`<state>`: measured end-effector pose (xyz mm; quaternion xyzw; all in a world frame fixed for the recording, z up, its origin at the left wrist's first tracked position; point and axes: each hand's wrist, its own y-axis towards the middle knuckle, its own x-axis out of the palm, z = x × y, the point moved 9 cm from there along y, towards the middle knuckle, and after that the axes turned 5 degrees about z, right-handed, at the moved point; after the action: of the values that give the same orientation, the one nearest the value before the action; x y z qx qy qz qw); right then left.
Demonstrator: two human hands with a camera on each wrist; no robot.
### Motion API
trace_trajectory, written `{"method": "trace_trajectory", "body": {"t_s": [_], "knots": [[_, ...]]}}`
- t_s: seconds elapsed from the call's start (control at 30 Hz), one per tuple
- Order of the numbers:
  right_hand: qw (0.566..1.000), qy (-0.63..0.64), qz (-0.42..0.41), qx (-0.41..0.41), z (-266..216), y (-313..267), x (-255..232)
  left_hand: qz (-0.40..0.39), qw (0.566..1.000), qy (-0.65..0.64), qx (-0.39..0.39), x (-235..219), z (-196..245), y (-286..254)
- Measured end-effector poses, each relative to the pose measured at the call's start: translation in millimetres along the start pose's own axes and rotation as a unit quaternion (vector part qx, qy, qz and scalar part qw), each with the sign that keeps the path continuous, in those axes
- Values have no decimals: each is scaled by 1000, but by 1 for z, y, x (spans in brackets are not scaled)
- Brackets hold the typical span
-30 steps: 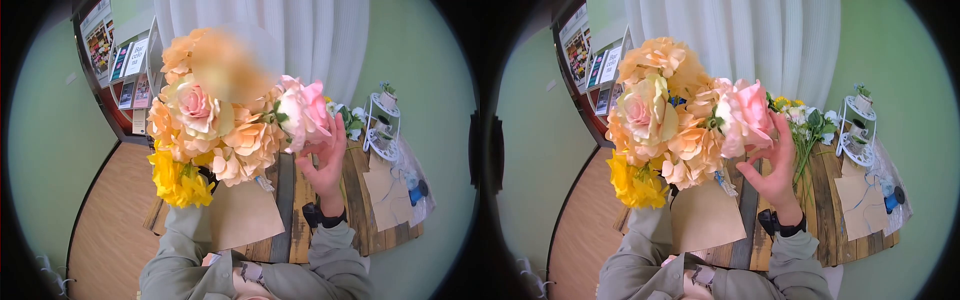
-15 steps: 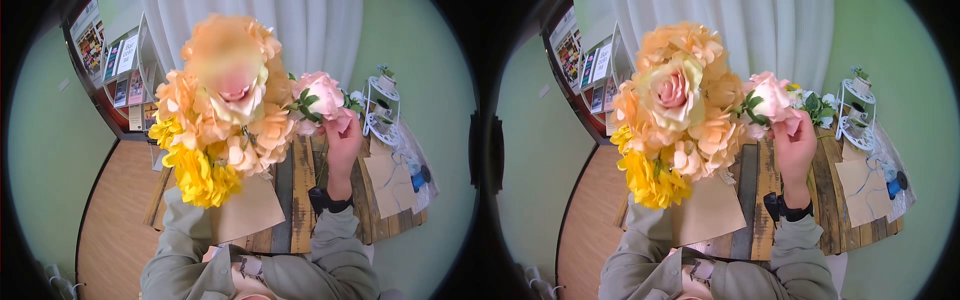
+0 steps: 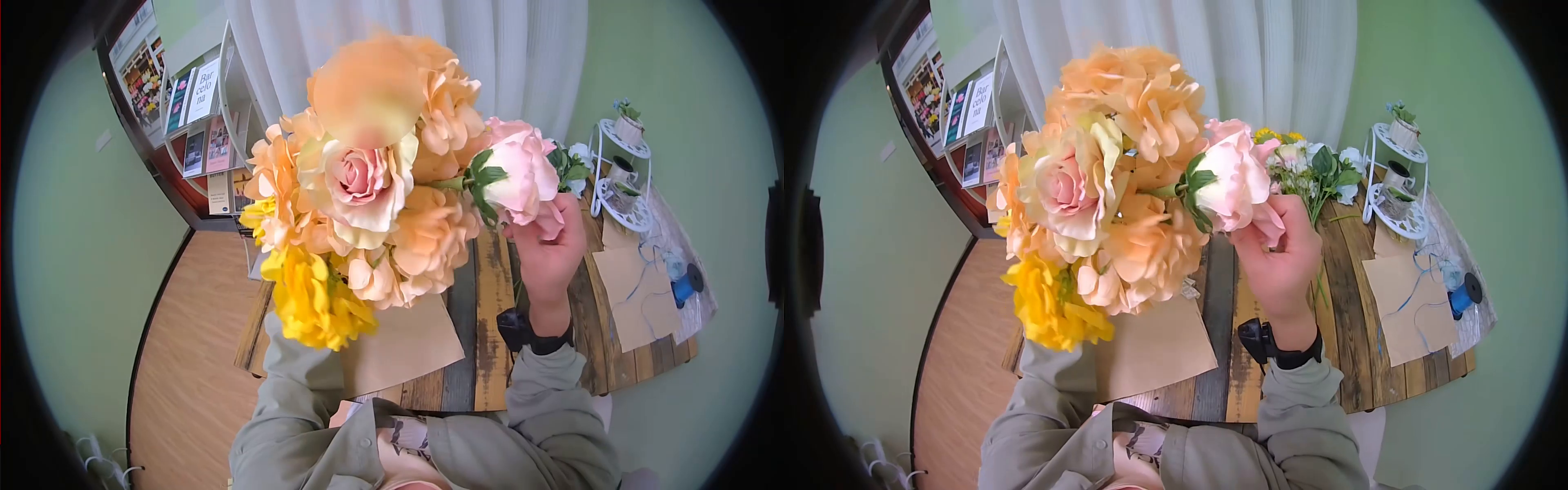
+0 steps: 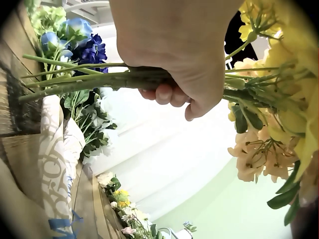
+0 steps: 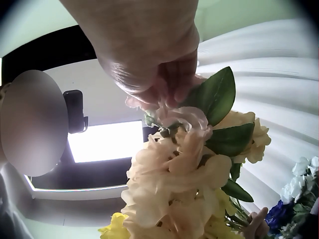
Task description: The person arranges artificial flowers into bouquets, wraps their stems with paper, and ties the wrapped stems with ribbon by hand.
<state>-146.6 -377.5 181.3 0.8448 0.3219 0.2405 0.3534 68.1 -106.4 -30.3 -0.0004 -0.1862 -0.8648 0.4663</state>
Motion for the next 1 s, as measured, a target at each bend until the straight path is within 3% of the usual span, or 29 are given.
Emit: {"method": "trace_trajectory", "body": {"t_s": [0.07,0.23,0.27,0.33,0.37,0.4,0.43,0.47,0.53,0.57,0.67,0.73,0.8,0.87,1.0], "knots": [[1000,-21,1,-5,5,-1,-3,-11,1000,-6,-8,69,20,122],[998,-35,-4,-48,-2,4,-2,-26,999,-18,-18,33,12,66],[998,2,23,-50,-5,7,-5,-27,999,-21,-19,22,6,34],[996,43,48,-53,-10,11,-8,-26,999,-26,-18,6,19,52],[995,83,33,-34,-9,15,-7,-23,999,-28,-17,1,37,94],[992,124,18,-15,-7,18,-3,-19,999,-28,-15,13,31,82],[994,109,31,10,-4,18,-3,-14,999,-28,-11,50,33,108],[993,116,25,9,-1,18,-3,-8,1000,-29,-8,61,41,130],[994,42,-34,97,31,15,9,7,1000,-30,0,64,46,132],[994,34,-46,92,37,13,17,14,999,-32,4,85,55,164],[986,-59,-133,79,66,4,48,10,996,62,68,78,71,161],[981,-69,-166,74,85,-8,67,-37,997,-62,34,93,85,152],[962,-116,-226,98,100,-29,87,-31,995,-93,19,95,97,158],[957,-122,-243,101,109,-38,93,22,991,-114,65,74,115,171],[961,-85,-241,102,111,-40,98,19,989,-126,75,69,166,163]]}}
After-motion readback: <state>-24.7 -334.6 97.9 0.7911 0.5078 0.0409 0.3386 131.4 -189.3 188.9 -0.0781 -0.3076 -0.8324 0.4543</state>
